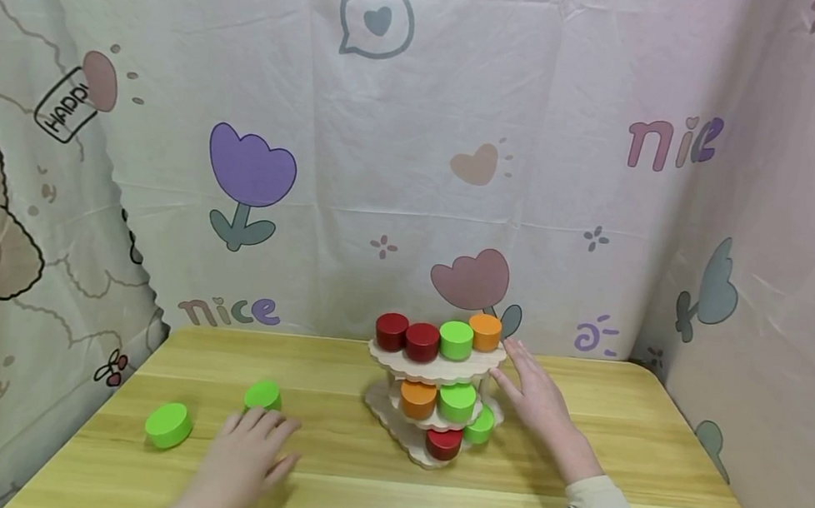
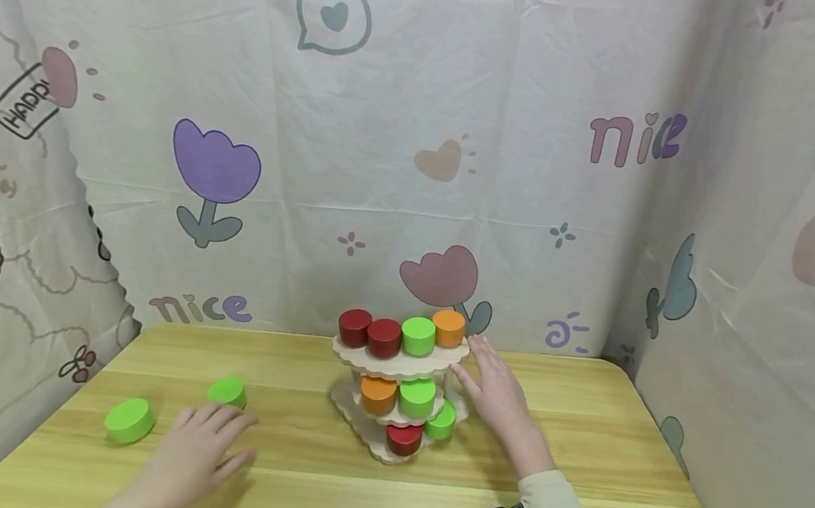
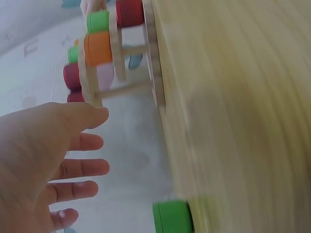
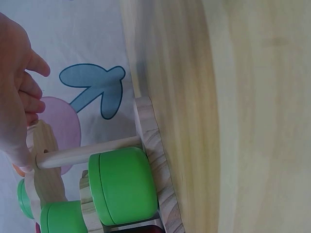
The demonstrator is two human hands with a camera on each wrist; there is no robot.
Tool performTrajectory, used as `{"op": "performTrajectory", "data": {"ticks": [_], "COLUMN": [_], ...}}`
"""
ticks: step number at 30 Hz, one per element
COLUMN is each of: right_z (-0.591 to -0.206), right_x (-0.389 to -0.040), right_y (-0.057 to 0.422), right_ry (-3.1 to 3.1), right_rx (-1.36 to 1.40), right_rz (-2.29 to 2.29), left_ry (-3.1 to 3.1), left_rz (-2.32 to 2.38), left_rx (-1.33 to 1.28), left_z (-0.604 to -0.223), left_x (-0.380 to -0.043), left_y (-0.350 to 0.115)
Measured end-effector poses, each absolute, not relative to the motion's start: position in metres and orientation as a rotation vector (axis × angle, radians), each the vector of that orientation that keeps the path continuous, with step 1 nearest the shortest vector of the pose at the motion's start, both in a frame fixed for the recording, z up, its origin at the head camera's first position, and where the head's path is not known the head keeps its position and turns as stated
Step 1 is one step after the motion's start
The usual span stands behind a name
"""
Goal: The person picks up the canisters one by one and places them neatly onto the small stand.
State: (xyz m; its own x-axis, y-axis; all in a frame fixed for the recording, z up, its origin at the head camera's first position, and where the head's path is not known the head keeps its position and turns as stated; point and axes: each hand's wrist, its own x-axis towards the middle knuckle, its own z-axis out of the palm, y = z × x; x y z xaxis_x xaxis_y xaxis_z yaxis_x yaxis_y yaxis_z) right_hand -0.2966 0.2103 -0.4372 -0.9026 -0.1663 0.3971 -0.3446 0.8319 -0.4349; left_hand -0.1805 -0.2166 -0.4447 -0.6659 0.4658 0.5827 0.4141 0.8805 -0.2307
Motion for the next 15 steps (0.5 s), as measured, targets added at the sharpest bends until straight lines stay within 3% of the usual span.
{"op": "performTrajectory", "data": {"ticks": [15], "right_z": [-0.439], "right_x": [-0.298], "right_y": [0.211], "right_ry": [-2.660], "right_rx": [0.385], "right_rz": [0.731], "left_ry": [-2.466], "left_rz": [0.050], "left_rx": [-0.364], "left_z": [-0.443], "left_x": [-0.180], "left_y": [-0.283]}}
